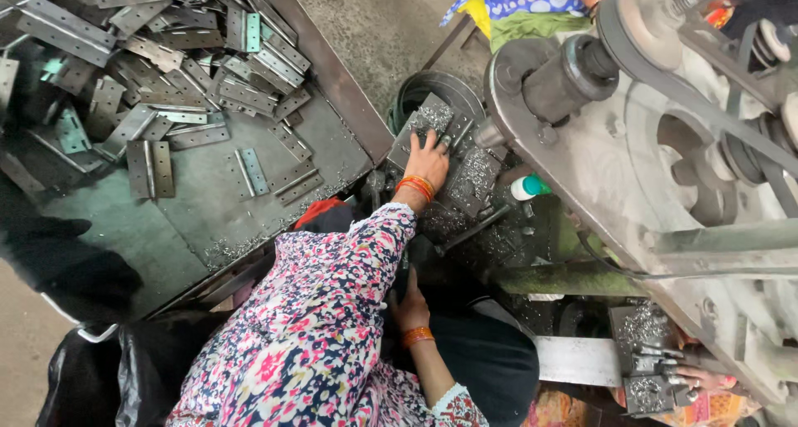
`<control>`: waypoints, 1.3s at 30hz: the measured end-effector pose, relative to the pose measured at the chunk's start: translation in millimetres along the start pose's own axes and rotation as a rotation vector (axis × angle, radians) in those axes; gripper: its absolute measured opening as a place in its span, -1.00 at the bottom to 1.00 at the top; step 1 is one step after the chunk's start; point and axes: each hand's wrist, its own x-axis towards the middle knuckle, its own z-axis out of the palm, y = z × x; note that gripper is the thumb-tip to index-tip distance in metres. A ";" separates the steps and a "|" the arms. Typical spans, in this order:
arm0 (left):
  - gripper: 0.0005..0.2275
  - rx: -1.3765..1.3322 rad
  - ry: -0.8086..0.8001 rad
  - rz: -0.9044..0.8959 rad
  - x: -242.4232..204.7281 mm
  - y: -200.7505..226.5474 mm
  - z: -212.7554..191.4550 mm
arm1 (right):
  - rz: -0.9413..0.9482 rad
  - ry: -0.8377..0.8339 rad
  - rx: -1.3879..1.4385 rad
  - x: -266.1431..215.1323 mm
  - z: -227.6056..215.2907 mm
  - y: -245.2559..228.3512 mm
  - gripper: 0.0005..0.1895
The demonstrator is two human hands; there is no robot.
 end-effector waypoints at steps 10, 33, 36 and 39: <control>-0.62 -0.208 0.312 -0.299 -114.1 -116.6 -7.1 | -0.112 -0.099 -0.090 20.8 -100.5 -41.0 -0.15; -0.55 -0.672 0.623 -0.677 -147.1 -173.5 10.3 | 0.056 -0.218 -0.137 8.4 -125.7 -87.3 -0.12; -0.61 -0.748 0.708 -0.468 -102.1 -115.4 -24.2 | 0.059 -0.212 -0.147 6.7 -123.4 -84.5 -0.13; -0.58 -0.782 0.511 -0.297 -72.2 -56.7 -36.3 | 0.050 -0.205 -0.163 9.0 -120.2 -79.3 -0.12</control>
